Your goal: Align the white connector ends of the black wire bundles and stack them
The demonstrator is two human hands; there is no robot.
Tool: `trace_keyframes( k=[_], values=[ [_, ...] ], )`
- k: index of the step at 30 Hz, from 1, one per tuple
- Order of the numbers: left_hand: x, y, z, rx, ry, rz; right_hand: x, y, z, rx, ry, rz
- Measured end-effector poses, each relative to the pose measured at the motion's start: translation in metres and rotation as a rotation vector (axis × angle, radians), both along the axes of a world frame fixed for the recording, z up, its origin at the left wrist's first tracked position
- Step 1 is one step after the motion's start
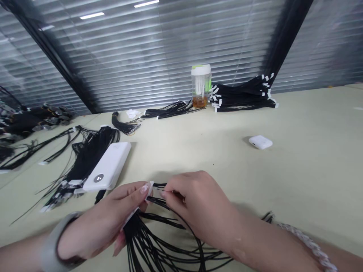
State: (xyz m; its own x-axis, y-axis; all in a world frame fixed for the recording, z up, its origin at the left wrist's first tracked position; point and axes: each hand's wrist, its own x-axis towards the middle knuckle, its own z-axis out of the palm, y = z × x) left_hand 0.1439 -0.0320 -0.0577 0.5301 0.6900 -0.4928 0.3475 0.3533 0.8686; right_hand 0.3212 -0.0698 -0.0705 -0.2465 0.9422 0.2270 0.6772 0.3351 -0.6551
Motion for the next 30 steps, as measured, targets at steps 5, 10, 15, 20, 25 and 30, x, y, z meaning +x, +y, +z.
trace_keyframes(
  k=[5,10,15,20,25,30],
  values=[
    [-0.001,-0.005,-0.003,-0.006,-0.012,0.011,0.001,-0.002,-0.004,0.056,-0.021,0.037],
    [0.001,-0.006,-0.009,0.001,0.006,-0.007,0.004,-0.001,-0.006,0.043,-0.115,0.083],
    [0.001,-0.004,-0.013,0.023,0.03,-0.068,0.006,0.001,-0.007,0.012,-0.142,0.119],
    [0.003,-0.005,-0.014,0.055,0.026,-0.095,0.004,0.002,-0.007,0.046,-0.081,0.146],
    [0.004,-0.006,-0.014,0.056,0.004,-0.1,0.003,0.005,-0.002,0.076,-0.041,0.158],
    [0.005,0.0,-0.014,0.122,-0.082,-0.004,0.018,0.016,0.005,0.063,-0.181,0.074]
  ],
)
